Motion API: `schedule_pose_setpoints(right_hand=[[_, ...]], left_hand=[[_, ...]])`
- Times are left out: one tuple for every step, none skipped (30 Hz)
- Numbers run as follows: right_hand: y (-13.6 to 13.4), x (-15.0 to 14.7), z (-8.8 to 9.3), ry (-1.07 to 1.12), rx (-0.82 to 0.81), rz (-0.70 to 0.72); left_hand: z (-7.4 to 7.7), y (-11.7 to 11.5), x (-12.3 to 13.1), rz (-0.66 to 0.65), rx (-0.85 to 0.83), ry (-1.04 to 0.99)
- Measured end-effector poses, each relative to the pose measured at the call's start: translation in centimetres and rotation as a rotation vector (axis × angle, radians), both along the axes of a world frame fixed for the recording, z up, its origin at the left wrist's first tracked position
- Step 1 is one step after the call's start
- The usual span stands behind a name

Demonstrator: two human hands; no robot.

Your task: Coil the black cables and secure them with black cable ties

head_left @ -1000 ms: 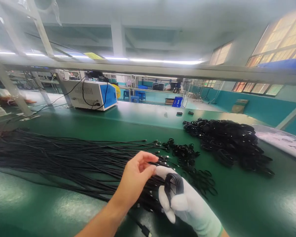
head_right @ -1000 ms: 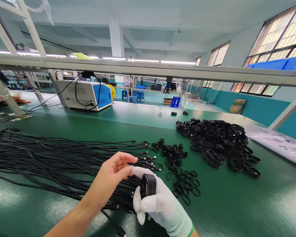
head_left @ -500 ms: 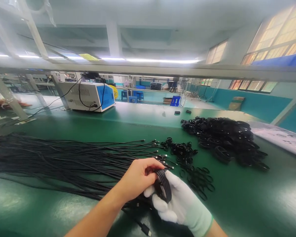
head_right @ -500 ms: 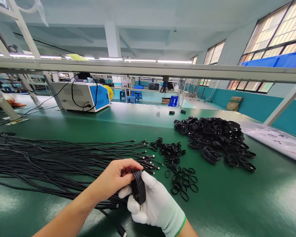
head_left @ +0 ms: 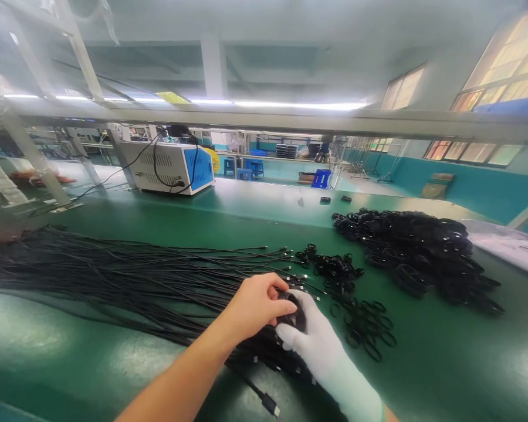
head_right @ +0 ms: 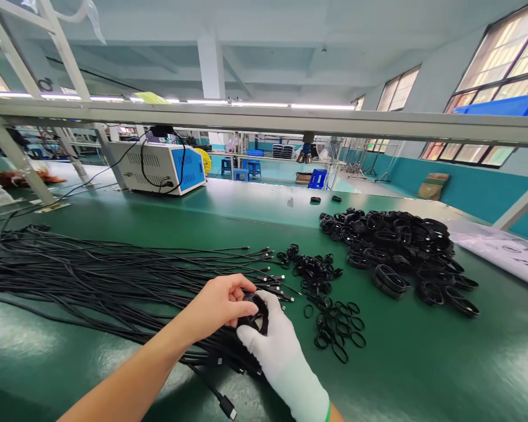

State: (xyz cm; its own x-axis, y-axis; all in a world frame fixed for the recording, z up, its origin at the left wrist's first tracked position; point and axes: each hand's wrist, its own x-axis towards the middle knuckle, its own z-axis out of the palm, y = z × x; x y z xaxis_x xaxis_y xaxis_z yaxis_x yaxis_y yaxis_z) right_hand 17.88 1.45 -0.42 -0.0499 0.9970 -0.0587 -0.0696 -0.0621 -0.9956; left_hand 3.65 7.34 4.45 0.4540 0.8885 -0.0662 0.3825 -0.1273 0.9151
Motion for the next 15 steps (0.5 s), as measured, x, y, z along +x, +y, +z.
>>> schedule_pose_setpoints(right_hand=[[0.0, 0.0, 0.0, 0.018, -0.002, 0.028], [0.0, 0.1, 0.0, 0.091, -0.015, 0.076], [0.0, 0.2, 0.0, 0.195, -0.036, 0.134], [0.0, 0.3, -0.1, 0.306, -0.051, 0.184], [0.1, 0.4, -0.1, 0.397, -0.057, 0.224], [0.1, 0.4, -0.1, 0.453, -0.055, 0.252], [0.1, 0.4, 0.0, 0.477, -0.052, 0.272], [0.1, 0.3, 0.0, 0.478, -0.049, 0.286], [0.1, 0.2, 0.0, 0.463, -0.051, 0.29], [0.1, 0.1, 0.0, 0.441, -0.056, 0.288], [0.1, 0.1, 0.0, 0.419, -0.063, 0.279], [0.0, 0.0, -0.1, 0.404, -0.068, 0.271], [0.0, 0.0, -0.1, 0.396, -0.07, 0.273], [-0.1, 0.0, -0.1, 0.401, -0.069, 0.282], [-0.1, 0.1, -0.2, 0.42, -0.068, 0.298]], left_hand=[[0.0, 0.0, 0.0, 0.025, 0.006, -0.01], [0.1, 0.0, 0.0, 0.057, 0.011, -0.037], [0.2, -0.1, -0.1, 0.09, 0.003, -0.078], [0.2, -0.3, -0.2, 0.115, -0.019, -0.121], [0.2, -0.5, -0.3, 0.123, -0.058, -0.16], [0.1, -0.8, -0.4, 0.109, -0.11, -0.192], [-0.1, -1.1, -0.5, 0.078, -0.168, -0.218], [-0.3, -1.4, -0.5, 0.043, -0.221, -0.244], [-0.6, -1.7, -0.4, 0.014, -0.264, -0.275], [-1.0, -1.9, -0.4, -0.002, -0.297, -0.308], [-1.3, -2.1, -0.3, -0.006, -0.322, -0.338], [-1.6, -2.2, -0.2, -0.004, -0.34, -0.363], [-1.8, -2.3, -0.2, -0.003, -0.355, -0.379], [-2.0, -2.4, -0.1, -0.008, -0.371, -0.389], [-2.1, -2.4, -0.1, -0.019, -0.389, -0.396]])
